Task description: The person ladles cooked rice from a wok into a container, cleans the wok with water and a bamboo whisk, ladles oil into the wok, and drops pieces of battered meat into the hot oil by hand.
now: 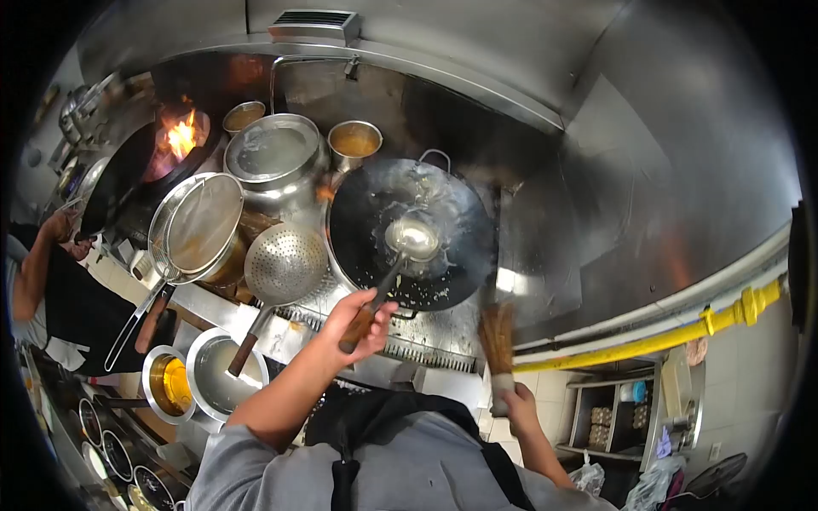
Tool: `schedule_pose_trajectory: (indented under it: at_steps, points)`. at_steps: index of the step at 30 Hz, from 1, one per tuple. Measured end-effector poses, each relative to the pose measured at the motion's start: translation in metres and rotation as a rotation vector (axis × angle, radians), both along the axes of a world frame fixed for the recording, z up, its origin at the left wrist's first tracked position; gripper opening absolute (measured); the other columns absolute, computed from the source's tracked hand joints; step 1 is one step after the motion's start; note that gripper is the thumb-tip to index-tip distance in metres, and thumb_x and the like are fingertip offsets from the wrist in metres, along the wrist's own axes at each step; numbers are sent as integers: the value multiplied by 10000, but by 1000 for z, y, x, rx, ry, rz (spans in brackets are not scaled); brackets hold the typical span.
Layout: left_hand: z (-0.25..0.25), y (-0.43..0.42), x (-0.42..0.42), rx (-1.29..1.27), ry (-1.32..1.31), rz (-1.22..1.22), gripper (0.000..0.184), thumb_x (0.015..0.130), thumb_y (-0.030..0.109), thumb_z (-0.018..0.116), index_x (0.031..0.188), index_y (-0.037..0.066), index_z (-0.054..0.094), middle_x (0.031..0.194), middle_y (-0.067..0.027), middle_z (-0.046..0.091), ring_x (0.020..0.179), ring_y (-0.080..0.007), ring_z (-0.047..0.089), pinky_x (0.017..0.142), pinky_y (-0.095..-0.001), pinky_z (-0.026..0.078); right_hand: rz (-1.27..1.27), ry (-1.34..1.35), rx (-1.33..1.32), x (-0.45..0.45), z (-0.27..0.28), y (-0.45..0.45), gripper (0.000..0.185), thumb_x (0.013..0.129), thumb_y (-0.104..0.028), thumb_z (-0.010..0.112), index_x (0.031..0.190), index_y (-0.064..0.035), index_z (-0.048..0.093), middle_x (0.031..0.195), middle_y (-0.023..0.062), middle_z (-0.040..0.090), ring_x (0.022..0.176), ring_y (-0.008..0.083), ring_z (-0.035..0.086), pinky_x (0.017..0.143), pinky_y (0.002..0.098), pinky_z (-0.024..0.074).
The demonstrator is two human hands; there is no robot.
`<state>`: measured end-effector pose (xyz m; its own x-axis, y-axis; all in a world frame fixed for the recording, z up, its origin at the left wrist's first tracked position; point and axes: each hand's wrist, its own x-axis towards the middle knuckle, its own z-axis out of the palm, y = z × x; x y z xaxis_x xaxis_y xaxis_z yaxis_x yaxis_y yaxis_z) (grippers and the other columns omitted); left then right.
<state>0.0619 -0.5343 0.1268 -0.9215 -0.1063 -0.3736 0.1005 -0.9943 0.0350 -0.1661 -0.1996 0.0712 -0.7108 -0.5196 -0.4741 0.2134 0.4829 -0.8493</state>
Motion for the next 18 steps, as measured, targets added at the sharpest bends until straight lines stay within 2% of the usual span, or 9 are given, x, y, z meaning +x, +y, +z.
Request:
schedule_pose_trajectory:
  at_steps: [1, 3, 5, 7, 8, 11, 13, 17, 18]
  points:
    - [6, 0, 7, 6, -89, 54, 360, 906, 278, 470, 1009, -48, 582, 715, -34, 576, 531, -138, 534, 451, -253, 440, -157, -157, -195, 21, 41, -12, 448, 758, -17, 535, 1199, 47, 484, 1025, 193, 597, 767, 245, 643, 598, 333, 557]
    - [-6, -3, 14, 109, -53, 57, 313, 900, 251, 480, 994, -37, 561, 734, -41, 581, 539, -134, 533, 448, -243, 445, -24, -24, -420, 20, 90, -57, 501, 774, -27, 588, 1260, 5, 472, 1031, 147, 596, 775, 200, 637, 627, 320, 562]
    - [-12, -8, 17, 205, -15, 54, 268, 895, 224, 490, 980, -25, 541, 753, -48, 587, 547, -131, 531, 444, -234, 450, 141, 364, -370, -12, 90, -121, 584, 807, -100, 651, 1346, -49, 430, 1007, 119, 604, 812, 170, 632, 621, 293, 552]
    - [-12, -11, 15, 220, 85, 43, 254, 888, 206, 502, 993, -24, 523, 752, -50, 590, 541, -125, 527, 443, -220, 459, 375, 934, -208, -47, 74, -191, 664, 828, -273, 690, 1380, -51, 396, 1192, 190, 595, 1080, 233, 588, 880, 329, 482]
    - [-10, -12, 14, 192, 66, 60, 257, 888, 196, 504, 1003, -34, 512, 740, -44, 584, 532, -119, 524, 442, -219, 460, 522, 852, -72, -58, 70, -224, 644, 825, -330, 673, 1372, -102, 421, 1276, 179, 548, 1164, 296, 544, 980, 352, 415]
    - [-6, -16, 11, 161, 57, 70, 349, 883, 177, 502, 1090, -104, 480, 733, -40, 559, 525, -116, 522, 435, -221, 447, 1142, 1088, 696, -98, 76, -303, 609, 744, -369, 698, 1308, -237, 510, 1145, 151, 622, 1073, 320, 585, 903, 413, 472]
    - [2, -15, 11, 175, 34, 111, 335, 883, 156, 511, 1073, -118, 485, 721, -34, 554, 498, -97, 508, 420, -203, 438, 1017, 1301, 708, -91, 112, -331, 410, 734, -212, 600, 1143, -225, 622, 1046, 74, 672, 959, 277, 644, 814, 402, 516]
    - [12, -25, 0, 137, -28, 131, 329, 881, 119, 509, 1071, -142, 446, 714, -50, 547, 483, -106, 516, 397, -206, 442, 1072, 1236, 488, -73, 94, -329, 344, 757, -188, 563, 1091, -179, 648, 1038, 108, 672, 978, 273, 640, 835, 395, 515]
    - [9, -32, -5, 97, 18, 124, 329, 885, 105, 501, 1077, -152, 429, 705, -56, 548, 469, -107, 511, 386, -210, 441, 1061, 1213, 595, -75, 66, -332, 360, 751, -174, 563, 1102, -156, 643, 1059, 121, 666, 991, 282, 637, 843, 394, 515]
